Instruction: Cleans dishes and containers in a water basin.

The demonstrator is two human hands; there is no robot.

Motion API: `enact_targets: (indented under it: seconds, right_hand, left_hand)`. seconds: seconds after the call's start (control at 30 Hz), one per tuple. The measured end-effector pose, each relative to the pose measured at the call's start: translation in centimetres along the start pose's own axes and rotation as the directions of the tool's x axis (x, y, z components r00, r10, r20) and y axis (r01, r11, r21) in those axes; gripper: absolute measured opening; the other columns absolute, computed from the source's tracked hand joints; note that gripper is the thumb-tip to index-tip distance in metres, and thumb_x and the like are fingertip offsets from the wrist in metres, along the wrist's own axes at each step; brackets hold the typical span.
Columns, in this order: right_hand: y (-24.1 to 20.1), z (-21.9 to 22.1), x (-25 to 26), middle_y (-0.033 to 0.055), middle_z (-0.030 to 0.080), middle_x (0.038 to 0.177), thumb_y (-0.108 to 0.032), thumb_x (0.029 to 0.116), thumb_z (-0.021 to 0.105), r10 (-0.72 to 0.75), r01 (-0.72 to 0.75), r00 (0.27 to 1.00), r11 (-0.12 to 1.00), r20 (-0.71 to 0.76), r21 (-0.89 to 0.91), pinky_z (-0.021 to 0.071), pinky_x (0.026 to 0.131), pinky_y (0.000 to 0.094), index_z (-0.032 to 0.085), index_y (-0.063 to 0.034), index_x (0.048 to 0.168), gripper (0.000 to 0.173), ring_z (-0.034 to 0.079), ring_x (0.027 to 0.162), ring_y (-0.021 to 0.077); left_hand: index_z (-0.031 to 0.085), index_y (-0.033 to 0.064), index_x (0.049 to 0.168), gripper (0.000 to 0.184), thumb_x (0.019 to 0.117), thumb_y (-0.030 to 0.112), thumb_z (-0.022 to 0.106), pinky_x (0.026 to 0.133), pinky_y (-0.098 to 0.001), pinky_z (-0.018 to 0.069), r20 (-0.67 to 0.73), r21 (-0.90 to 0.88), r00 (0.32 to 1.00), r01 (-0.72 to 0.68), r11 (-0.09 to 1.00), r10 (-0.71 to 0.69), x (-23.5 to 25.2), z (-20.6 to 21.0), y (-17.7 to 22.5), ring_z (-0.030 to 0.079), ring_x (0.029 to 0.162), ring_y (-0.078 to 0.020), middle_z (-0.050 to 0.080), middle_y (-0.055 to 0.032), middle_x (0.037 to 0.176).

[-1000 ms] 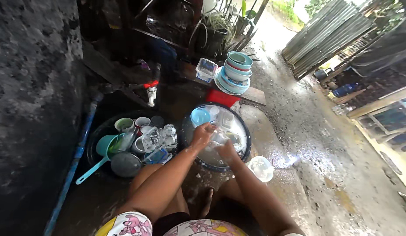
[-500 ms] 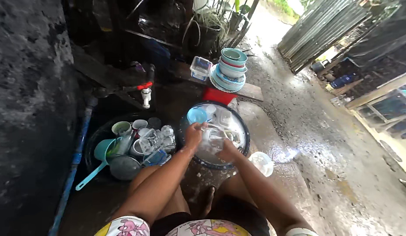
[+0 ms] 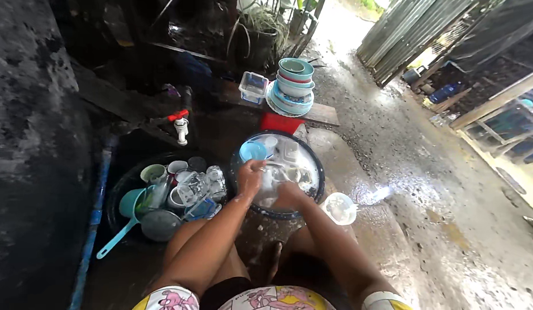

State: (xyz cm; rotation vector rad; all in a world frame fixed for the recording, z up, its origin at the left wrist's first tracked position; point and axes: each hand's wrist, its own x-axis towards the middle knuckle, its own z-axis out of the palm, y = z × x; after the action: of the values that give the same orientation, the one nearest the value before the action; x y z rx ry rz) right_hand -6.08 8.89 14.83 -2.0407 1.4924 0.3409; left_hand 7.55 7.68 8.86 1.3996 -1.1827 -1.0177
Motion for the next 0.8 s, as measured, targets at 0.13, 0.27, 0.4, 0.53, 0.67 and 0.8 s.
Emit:
enact_targets:
  seconds: [0.13, 0.27, 0.4, 0.53, 0.67, 0.8]
  right_hand:
    - [2.0, 0.7, 0.9, 0.0267, 0.039, 0.158, -0.032, 0.0948, 0.073, -0.058, 0.145, 0.970, 0.916, -0.235, 0.374, 0.0354, 0.118, 0.0530, 0.060, -0.0007, 0.139, 0.056, 0.041, 0.145, 0.0384]
    - [0.9, 1.3, 0.7, 0.0257, 0.057, 0.142, -0.043, 0.0943, 0.072, -0.031, 0.038, 0.999, 0.976, -0.037, 0.215, 0.0374, 0.115, 0.0583, 0.057, 0.0031, 0.139, 0.066, 0.051, 0.136, 0.0377]
    - [2.1, 0.8, -0.5, 0.0093, 0.067, 0.103, -0.004, 0.1015, 0.056, 0.021, 0.287, 0.935, 0.544, -0.355, 0.788, 0.0534, 0.085, 0.0263, 0.063, 0.0054, 0.119, 0.021, 0.062, 0.090, 0.0083]
    - [4.3, -0.8, -0.7, 0.0027, 0.066, 0.090, -0.015, 0.1059, 0.053, 0.291, 0.399, 0.797, 0.404, -0.530, 0.823, 0.0513, 0.076, 0.0276, 0.065, -0.0015, 0.104, 0.018, 0.059, 0.079, 0.0064]
    - [3.7, -1.8, -1.6, 0.0020, 0.063, 0.083, -0.014, 0.1024, 0.059, 0.234, 0.475, 0.720, 0.519, -0.653, 0.711, 0.0536, 0.077, 0.0322, 0.065, -0.0017, 0.100, 0.014, 0.060, 0.076, 0.0082]
    - [1.9, -2.5, -2.5, 0.0149, 0.070, 0.103, -0.011, 0.0966, 0.068, -0.082, 0.344, 0.849, 0.836, -0.522, 0.427, 0.0558, 0.089, 0.0416, 0.065, 0.0037, 0.118, 0.026, 0.068, 0.094, 0.0208]
  left_hand:
    - [0.068, -0.0040, 0.110, 0.027, 0.1048, 0.020, 0.059, 0.093, -0.0503, 0.0505, 0.047, 0.031, 0.999, 0.010, 0.999, -0.011, -0.4, -0.6, 0.8, 0.066, 0.100, -0.0290, 0.070, -0.0200, 0.107]
    - [0.070, -0.0042, 0.107, 0.024, 0.1026, 0.018, 0.063, 0.096, -0.0494, 0.0514, 0.038, 0.073, 0.991, -0.134, 0.988, 0.131, -0.5, -0.4, 0.2, 0.067, 0.103, -0.0289, 0.071, -0.0193, 0.111]
    - [0.067, -0.0046, 0.099, 0.019, 0.1023, 0.013, 0.062, 0.085, -0.0461, 0.0511, 0.004, 0.022, 1.000, 0.007, 1.000, -0.007, 0.1, -0.9, 0.3, 0.064, 0.089, -0.0240, 0.069, -0.0171, 0.098]
    - [0.067, -0.0010, 0.094, 0.026, 0.1038, 0.022, 0.061, 0.080, -0.0399, 0.0497, -0.002, -0.068, 0.995, 0.104, 0.992, -0.104, 0.6, -0.7, 0.2, 0.060, 0.082, -0.0166, 0.068, -0.0108, 0.092]
    - [0.066, -0.0004, 0.095, 0.029, 0.1047, 0.027, 0.060, 0.080, -0.0414, 0.0495, 0.019, -0.106, 0.987, 0.163, 0.981, -0.162, 0.9, -0.4, 0.2, 0.060, 0.082, -0.0176, 0.067, -0.0110, 0.093]
    - [0.064, -0.0013, 0.092, 0.030, 0.1053, 0.025, 0.059, 0.079, -0.0391, 0.0495, 0.006, -0.147, 0.985, 0.171, 0.974, -0.172, 1.1, 0.2, 0.3, 0.060, 0.082, -0.0161, 0.067, -0.0105, 0.092]
